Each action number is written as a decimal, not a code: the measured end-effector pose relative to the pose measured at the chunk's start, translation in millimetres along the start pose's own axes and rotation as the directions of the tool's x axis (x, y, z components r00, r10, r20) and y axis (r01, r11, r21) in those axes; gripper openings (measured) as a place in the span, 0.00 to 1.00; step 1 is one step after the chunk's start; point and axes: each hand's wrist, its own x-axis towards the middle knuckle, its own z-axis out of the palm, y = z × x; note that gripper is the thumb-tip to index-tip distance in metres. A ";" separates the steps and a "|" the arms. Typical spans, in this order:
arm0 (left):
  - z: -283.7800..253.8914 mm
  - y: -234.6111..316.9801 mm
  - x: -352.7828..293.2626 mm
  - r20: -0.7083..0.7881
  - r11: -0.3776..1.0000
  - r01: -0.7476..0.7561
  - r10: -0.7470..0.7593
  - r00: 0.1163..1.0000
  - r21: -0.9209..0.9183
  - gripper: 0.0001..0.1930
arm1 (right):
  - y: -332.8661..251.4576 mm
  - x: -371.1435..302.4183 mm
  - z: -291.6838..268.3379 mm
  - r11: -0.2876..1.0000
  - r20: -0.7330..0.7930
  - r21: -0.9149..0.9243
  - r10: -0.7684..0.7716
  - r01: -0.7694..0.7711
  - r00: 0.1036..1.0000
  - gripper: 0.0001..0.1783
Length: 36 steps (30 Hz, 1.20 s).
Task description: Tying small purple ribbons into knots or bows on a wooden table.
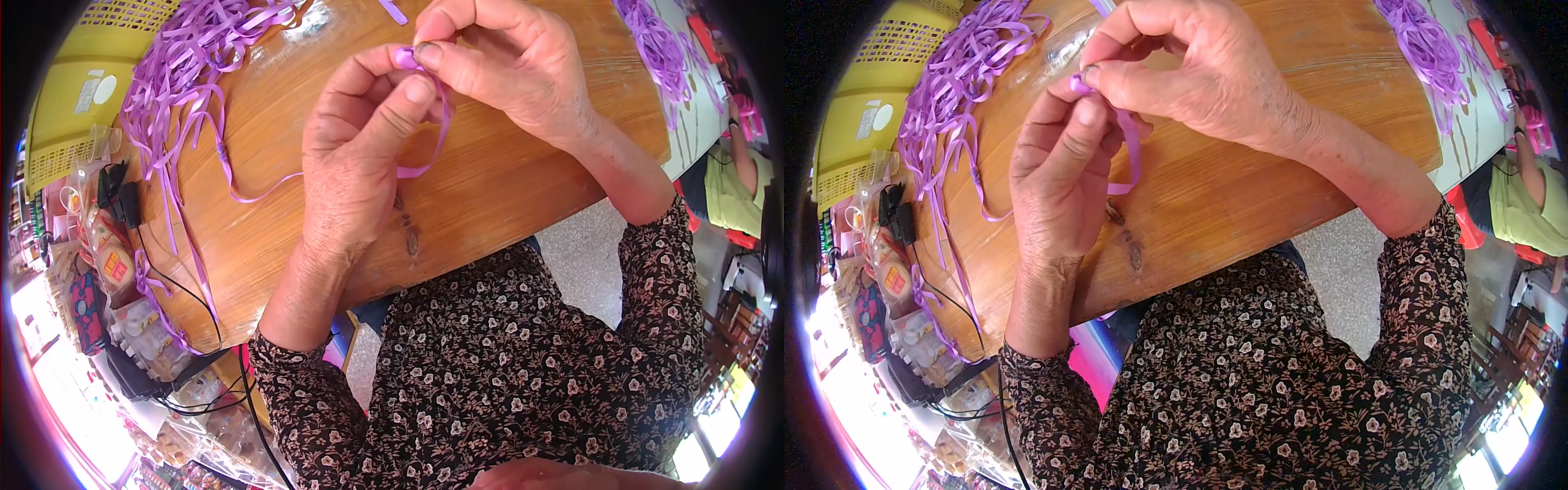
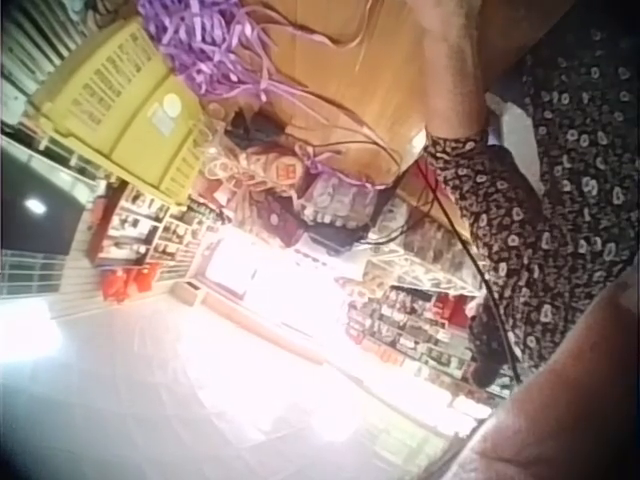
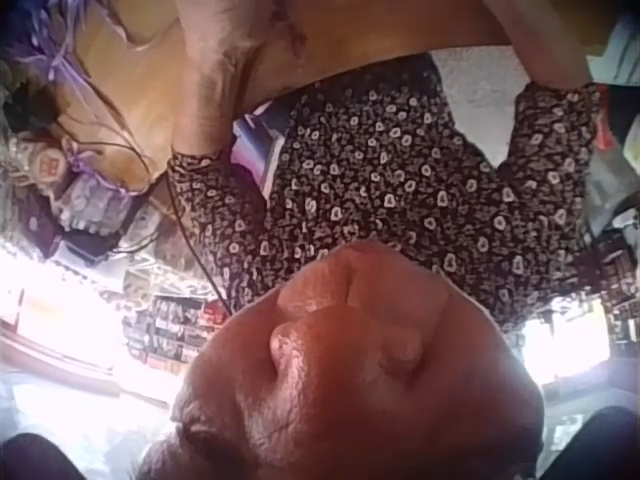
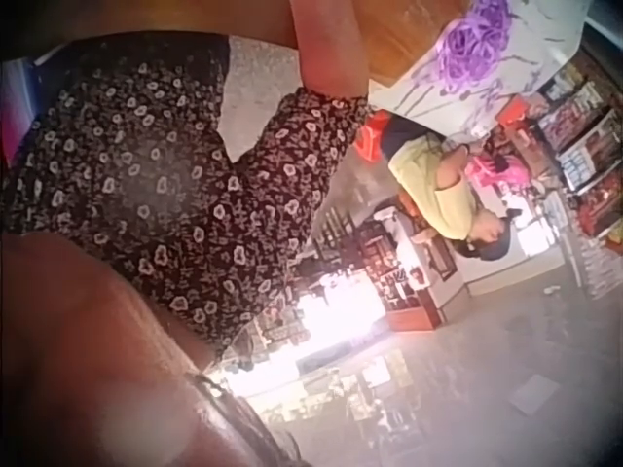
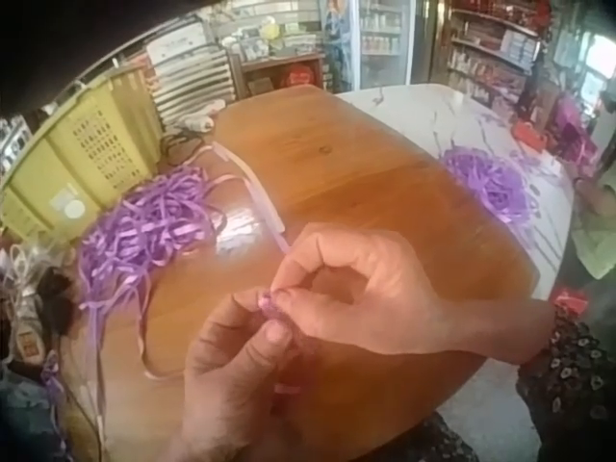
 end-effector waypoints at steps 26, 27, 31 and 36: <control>-3.8 5.9 -2.2 -0.042 0.997 0.010 -0.007 0.999 0.074 0.02 | -33.7 9.5 -0.9 0.506 -0.037 0.346 0.849 -0.791 0.527 0.05; -3.1 5.7 -1.4 -0.051 0.997 -0.009 0.013 0.999 0.082 0.02 | -32.3 8.4 -1.3 0.500 -0.044 0.373 0.851 -0.782 0.524 0.05; -6.7 7.2 -2.0 0.001 0.998 0.001 -0.001 1.000 0.063 0.05 | -28.3 6.5 -1.9 0.529 -0.090 0.365 0.839 -0.766 0.537 0.06; -4.6 8.9 -2.3 -0.061 0.997 0.027 -0.022 0.998 0.076 0.01 | -30.6 11.9 -6.6 0.590 -0.135 0.274 0.806 -0.759 0.577 0.07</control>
